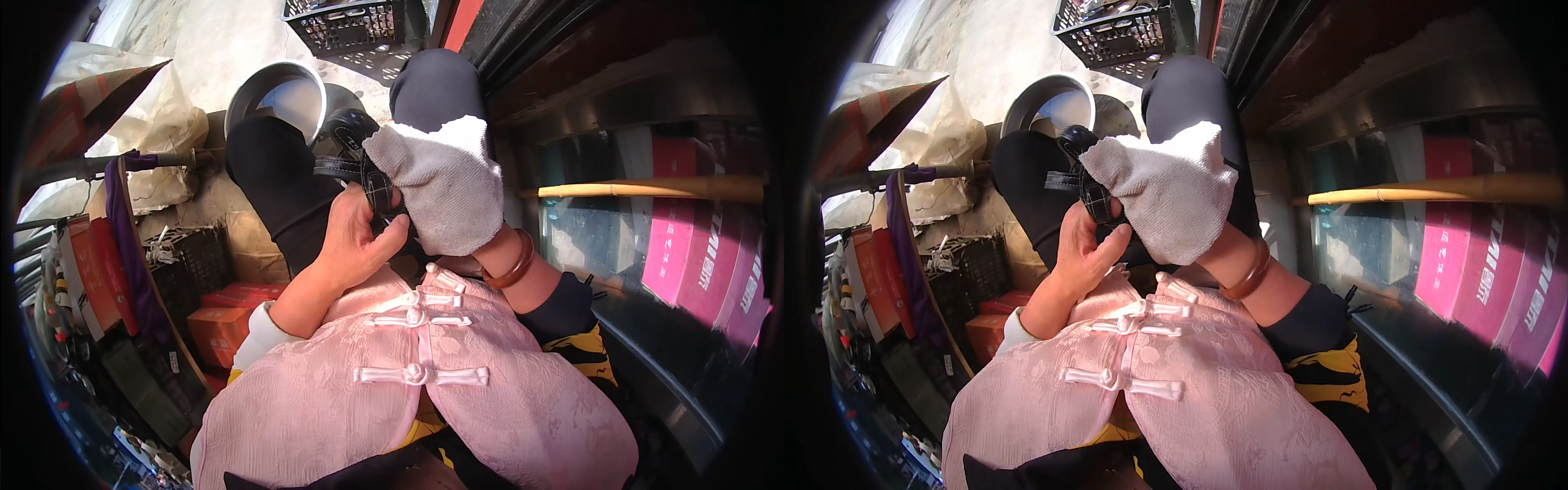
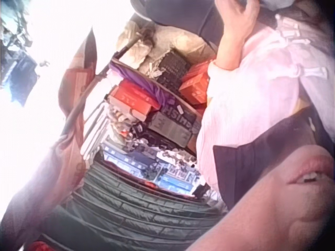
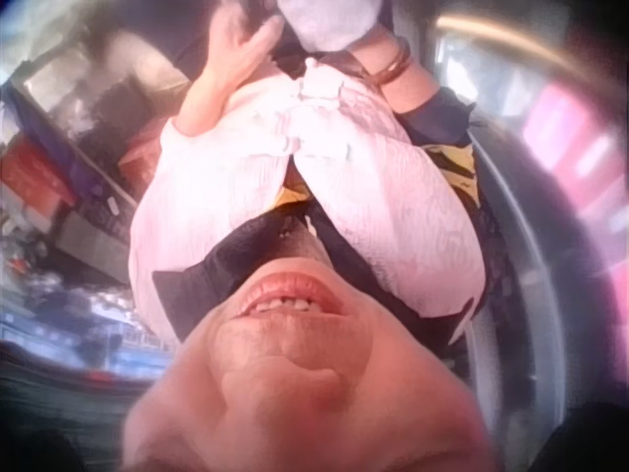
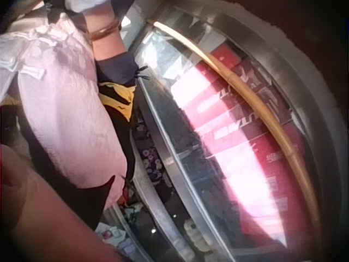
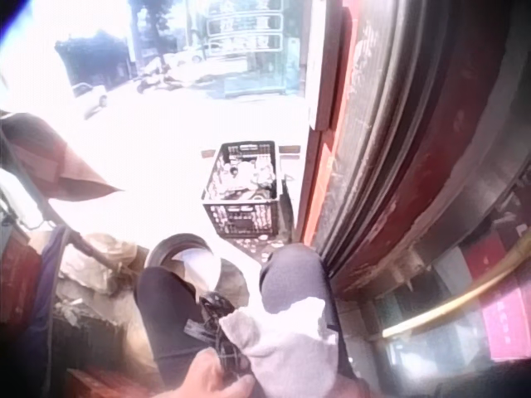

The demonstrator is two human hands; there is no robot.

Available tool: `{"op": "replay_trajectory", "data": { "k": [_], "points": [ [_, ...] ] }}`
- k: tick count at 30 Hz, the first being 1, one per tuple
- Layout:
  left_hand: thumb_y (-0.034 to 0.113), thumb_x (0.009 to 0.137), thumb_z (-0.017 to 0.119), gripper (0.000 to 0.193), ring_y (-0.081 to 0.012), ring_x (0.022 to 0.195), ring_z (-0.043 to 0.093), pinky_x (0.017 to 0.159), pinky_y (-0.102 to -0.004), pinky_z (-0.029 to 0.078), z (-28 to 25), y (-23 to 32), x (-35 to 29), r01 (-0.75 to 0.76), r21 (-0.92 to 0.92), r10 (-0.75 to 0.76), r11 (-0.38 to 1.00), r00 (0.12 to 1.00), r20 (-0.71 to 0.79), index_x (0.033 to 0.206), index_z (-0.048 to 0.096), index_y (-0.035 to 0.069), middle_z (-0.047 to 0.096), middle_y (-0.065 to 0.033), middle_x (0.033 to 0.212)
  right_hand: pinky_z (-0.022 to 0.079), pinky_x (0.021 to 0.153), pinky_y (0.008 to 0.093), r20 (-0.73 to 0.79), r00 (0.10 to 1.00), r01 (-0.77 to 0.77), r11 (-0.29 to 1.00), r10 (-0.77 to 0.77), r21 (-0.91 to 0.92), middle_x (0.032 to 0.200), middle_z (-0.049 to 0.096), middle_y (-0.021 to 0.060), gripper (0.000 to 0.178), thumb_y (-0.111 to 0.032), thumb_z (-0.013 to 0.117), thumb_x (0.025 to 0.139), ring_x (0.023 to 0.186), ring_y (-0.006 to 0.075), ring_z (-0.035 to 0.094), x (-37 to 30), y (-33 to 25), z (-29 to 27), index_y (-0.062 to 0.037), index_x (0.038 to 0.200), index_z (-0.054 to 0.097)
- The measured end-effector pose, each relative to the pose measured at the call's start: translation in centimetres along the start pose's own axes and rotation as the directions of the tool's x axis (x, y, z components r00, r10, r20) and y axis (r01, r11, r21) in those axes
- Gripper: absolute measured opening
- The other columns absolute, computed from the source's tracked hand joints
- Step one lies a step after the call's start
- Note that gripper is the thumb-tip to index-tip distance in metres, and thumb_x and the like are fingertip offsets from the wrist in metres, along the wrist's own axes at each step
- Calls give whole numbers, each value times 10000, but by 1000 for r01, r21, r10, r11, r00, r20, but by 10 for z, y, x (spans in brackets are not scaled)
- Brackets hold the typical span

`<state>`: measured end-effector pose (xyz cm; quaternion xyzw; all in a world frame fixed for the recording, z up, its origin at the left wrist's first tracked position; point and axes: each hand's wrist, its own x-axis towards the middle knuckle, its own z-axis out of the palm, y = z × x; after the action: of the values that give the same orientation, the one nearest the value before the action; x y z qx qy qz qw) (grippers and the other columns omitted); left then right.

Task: The person wipes a black shoe with a white cloth, repeatedly dipping the cloth into a metal bowl of water and cleaning the shoe's upper, sole, and strap areas. The person handles the shoe one at a time, turning it over to reach different surfaces.

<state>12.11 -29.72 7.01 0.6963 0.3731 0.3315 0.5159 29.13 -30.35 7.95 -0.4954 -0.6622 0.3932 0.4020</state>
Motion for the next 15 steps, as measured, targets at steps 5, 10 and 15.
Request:
{"op": "replay_trajectory", "data": {
  "k": [5, 10, 15],
  "points": [
    [108, 761, 627, 166, -181, 562, 434, 542, -315, 354, -1, -4, -4, 79, -144, -74, 986, 997, 36, 738, 483, 28, 443, -40, 622, 498, 799, 329, 62, 994, 96, 991, -91, -89, 960, 681, 95, 424, -98, 641, 796, 818, 244, 646, 10, -2, -3, -103, 1220, 641],
    [75, 785, 598, 101, -117, 705, 483, 656, -251, 404, -2, -10, -13, 161, -308, -189, 938, 980, -63, 825, 554, -6, 527, -14, 778, 500, 852, 365, 299, 954, 115, 944, -19, -308, 1036, 674, 112, 535, -80, 627, 779, 917, 284, 654, 11, -7, -14, -94, 1310, 560],
    [81, 778, 553, 118, -97, 745, 505, 704, -239, 427, -13, -5, -9, 210, -552, -264, 807, 964, -19, 851, 576, -9, 566, -14, 838, 503, 913, 363, 188, 960, 261, 912, -209, -316, 1176, 637, 149, 501, -65, 603, 801, 1055, 300, 630, -13, 21, -10, -50, 1299, 548]
  ]
}}
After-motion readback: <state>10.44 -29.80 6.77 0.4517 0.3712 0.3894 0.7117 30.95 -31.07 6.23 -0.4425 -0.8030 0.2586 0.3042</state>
